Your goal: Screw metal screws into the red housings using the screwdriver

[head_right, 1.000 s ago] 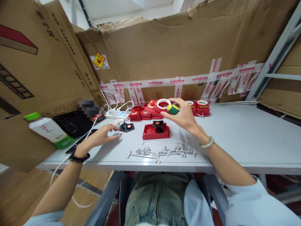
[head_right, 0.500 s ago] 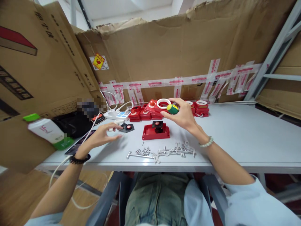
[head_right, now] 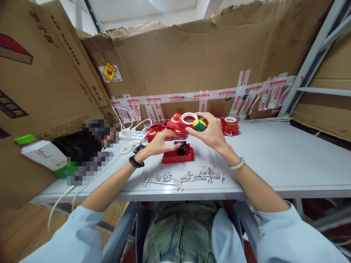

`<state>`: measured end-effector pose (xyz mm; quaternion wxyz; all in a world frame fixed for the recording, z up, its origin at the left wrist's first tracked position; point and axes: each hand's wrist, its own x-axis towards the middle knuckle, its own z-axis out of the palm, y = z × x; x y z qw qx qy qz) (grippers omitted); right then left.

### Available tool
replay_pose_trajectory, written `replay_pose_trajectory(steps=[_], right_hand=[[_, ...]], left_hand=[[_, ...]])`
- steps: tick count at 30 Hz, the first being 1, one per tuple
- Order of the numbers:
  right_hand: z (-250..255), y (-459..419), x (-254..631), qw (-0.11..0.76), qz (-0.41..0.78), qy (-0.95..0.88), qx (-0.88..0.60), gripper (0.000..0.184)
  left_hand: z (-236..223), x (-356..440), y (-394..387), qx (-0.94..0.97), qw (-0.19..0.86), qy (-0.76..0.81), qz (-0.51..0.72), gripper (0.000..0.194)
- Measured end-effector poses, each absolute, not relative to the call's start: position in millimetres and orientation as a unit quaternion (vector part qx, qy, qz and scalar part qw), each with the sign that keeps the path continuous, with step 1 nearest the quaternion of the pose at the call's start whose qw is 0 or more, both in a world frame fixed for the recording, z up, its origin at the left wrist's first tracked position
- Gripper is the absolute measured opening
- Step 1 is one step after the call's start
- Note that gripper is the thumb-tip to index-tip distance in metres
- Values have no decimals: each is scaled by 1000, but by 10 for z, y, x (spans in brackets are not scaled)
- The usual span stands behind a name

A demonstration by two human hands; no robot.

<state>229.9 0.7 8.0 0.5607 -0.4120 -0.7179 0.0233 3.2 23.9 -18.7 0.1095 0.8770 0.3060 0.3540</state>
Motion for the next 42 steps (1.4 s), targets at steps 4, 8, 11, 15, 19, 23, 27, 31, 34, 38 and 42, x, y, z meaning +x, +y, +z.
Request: replay_pose_trajectory(steps=[4, 8, 11, 15, 19, 23, 27, 31, 34, 38, 42], right_hand=[[82, 2, 2293, 557, 23, -718, -416, 49], [72, 13, 2294, 558, 19, -719, -413, 50], [71, 10, 2293, 556, 22, -720, -414, 49], [76, 0, 2288, 552, 24, -720, -419, 49], [68, 3, 2288, 552, 23, -722, -417, 50], [65, 4, 2289, 548, 24, -723, -420, 50], [70, -4, 2286, 547, 24, -725, -418, 50], [73, -11, 2284, 545, 24, -727, -417, 49], [73, -9, 2286, 545, 22, -726, -419, 50], [70, -5, 2286, 545, 21, -726, -419, 51], [71, -3, 2286, 546, 20, -723, -423, 52]], left_hand=[[-206, 29, 238, 881, 104, 302, 349, 25], [-217, 52, 257, 889, 96, 296, 335, 26], [-220, 57, 264, 892, 92, 295, 331, 27], [-221, 50, 267, 894, 85, 293, 327, 26], [-230, 45, 278, 893, 91, 294, 328, 26], [-250, 45, 292, 890, 106, 297, 330, 28], [-260, 50, 298, 887, 120, 291, 338, 29], [-251, 52, 290, 888, 146, 287, 327, 28], [-252, 45, 286, 885, 157, 295, 324, 27], [-262, 41, 286, 882, 165, 301, 324, 28], [-256, 48, 271, 878, 171, 307, 324, 29]])
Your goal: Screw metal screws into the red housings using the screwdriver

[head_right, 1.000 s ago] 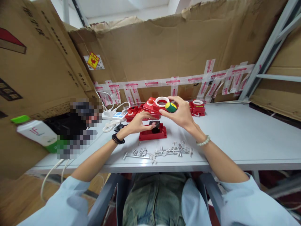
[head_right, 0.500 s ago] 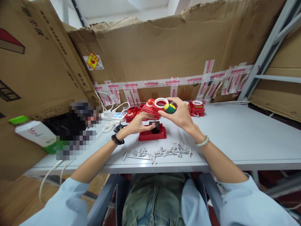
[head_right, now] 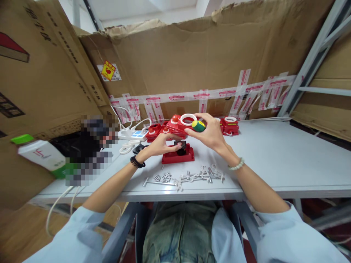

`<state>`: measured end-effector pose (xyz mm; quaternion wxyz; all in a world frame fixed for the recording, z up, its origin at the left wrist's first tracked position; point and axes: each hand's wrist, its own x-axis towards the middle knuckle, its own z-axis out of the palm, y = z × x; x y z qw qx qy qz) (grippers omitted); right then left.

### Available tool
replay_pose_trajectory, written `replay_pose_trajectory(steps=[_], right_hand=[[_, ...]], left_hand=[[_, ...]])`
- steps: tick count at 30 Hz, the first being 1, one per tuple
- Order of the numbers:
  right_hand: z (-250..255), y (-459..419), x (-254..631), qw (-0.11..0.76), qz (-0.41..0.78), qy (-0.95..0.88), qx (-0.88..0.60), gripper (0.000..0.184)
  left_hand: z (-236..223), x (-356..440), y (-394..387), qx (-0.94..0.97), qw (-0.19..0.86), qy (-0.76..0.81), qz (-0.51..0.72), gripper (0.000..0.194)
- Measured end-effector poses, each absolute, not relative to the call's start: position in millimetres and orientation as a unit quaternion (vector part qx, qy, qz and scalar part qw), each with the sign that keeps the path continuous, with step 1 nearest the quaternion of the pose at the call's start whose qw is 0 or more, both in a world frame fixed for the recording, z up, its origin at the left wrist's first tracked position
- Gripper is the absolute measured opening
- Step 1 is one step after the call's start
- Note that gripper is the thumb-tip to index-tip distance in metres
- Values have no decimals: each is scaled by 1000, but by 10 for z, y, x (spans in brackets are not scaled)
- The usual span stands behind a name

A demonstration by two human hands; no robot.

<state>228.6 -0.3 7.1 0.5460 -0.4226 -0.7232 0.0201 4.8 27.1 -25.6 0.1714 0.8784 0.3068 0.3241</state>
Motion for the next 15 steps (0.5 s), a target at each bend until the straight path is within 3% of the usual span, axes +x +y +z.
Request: replay_pose_trajectory(steps=[10, 15], right_hand=[[66, 0, 2283, 541, 21, -726, -424, 52], [65, 1, 2289, 541, 24, -726, -424, 52]], left_hand=[[-262, 44, 275, 879, 165, 311, 322, 28], [-249, 41, 266, 887, 128, 292, 333, 37]])
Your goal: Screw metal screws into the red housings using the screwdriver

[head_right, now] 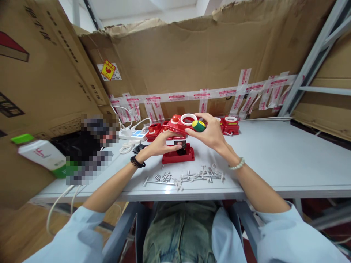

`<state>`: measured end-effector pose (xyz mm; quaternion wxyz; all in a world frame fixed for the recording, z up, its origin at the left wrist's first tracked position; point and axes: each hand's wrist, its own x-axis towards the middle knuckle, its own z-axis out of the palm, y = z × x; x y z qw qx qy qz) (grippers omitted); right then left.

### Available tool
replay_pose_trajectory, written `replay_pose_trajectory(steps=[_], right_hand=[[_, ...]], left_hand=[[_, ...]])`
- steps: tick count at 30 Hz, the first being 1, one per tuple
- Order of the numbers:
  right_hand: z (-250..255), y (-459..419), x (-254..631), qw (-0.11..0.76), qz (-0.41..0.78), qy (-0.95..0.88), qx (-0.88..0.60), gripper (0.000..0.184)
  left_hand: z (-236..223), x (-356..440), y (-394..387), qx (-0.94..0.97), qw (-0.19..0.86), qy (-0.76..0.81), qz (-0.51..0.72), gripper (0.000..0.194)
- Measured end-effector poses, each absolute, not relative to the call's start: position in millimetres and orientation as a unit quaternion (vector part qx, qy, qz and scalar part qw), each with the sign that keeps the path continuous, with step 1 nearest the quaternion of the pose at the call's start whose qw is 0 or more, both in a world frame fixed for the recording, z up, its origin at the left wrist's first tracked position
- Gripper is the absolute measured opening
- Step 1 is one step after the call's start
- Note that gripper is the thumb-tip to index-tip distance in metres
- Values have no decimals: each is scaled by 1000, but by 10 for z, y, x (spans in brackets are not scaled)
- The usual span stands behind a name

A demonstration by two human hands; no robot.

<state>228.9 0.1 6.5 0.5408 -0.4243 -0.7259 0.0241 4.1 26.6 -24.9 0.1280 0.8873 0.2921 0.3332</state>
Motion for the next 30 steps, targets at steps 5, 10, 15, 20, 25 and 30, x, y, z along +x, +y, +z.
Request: replay_pose_trajectory(steps=[5, 10, 15, 20, 25, 30], right_hand=[[53, 14, 2284, 540, 44, -724, -426, 52], [18, 16, 2238, 495, 106, -768, -393, 55], [-45, 2, 2175, 431, 140, -828, -331, 45], [-91, 28, 2163, 374, 111, -856, -339, 32], [-89, 20, 2178, 278, 79, -876, -386, 29], [-89, 15, 2197, 248, 59, -888, -383, 27]], left_hand=[[-129, -120, 144, 883, 101, 302, 344, 33], [-7, -251, 56, 829, -39, 322, 456, 28], [-72, -140, 83, 879, 2, 314, 359, 72], [-193, -77, 136, 888, 58, 326, 319, 69], [-242, -80, 154, 897, 62, 318, 299, 65], [-294, -79, 179, 903, 81, 315, 281, 65]])
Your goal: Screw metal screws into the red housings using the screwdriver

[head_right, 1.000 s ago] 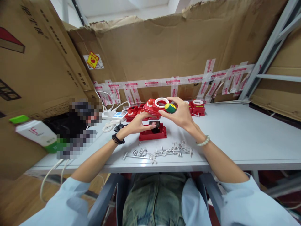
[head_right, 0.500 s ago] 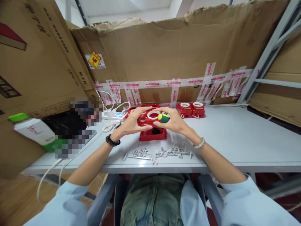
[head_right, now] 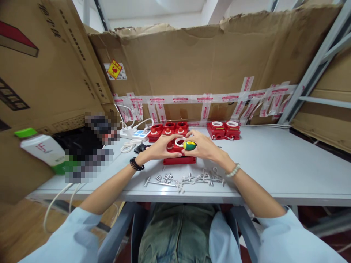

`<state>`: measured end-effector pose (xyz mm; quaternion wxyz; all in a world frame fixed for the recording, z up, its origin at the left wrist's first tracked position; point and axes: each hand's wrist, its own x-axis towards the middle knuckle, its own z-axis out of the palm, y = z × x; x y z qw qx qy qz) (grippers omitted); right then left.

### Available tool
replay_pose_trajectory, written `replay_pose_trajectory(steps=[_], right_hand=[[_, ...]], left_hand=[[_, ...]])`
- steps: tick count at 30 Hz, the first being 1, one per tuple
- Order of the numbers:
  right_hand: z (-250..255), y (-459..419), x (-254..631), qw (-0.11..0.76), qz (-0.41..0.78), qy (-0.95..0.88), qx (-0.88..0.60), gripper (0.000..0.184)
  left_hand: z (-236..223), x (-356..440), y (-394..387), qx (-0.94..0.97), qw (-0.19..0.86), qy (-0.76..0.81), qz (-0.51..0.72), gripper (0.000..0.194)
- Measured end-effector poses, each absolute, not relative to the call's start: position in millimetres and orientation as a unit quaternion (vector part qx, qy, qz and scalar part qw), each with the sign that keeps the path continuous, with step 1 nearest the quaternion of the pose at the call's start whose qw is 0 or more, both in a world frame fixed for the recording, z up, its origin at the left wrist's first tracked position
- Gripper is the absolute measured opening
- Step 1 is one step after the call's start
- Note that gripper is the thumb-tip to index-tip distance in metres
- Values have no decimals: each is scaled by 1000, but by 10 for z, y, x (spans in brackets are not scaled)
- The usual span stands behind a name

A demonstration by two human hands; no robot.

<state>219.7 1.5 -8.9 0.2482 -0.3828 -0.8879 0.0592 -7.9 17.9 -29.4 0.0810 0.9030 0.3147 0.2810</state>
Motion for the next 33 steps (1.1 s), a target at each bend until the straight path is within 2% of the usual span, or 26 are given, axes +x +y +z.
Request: replay_pose_trajectory(steps=[7, 16, 22, 28, 33], right_hand=[[-110, 39, 2225, 244, 49, -895, -369, 26], [-91, 7, 2216, 231, 51, -895, -378, 23], [-103, 67, 2237, 232, 83, -898, -365, 17], [-92, 123, 2265, 222, 105, -903, -352, 22], [-71, 112, 2248, 221, 133, -902, -348, 16]], left_hand=[[-369, -87, 209, 902, 125, 322, 258, 71], [-385, -60, 211, 901, 157, 311, 260, 67], [-420, -57, 235, 903, 169, 305, 252, 69], [-403, -49, 227, 904, 163, 308, 248, 69], [-406, -45, 223, 901, 170, 312, 248, 70]])
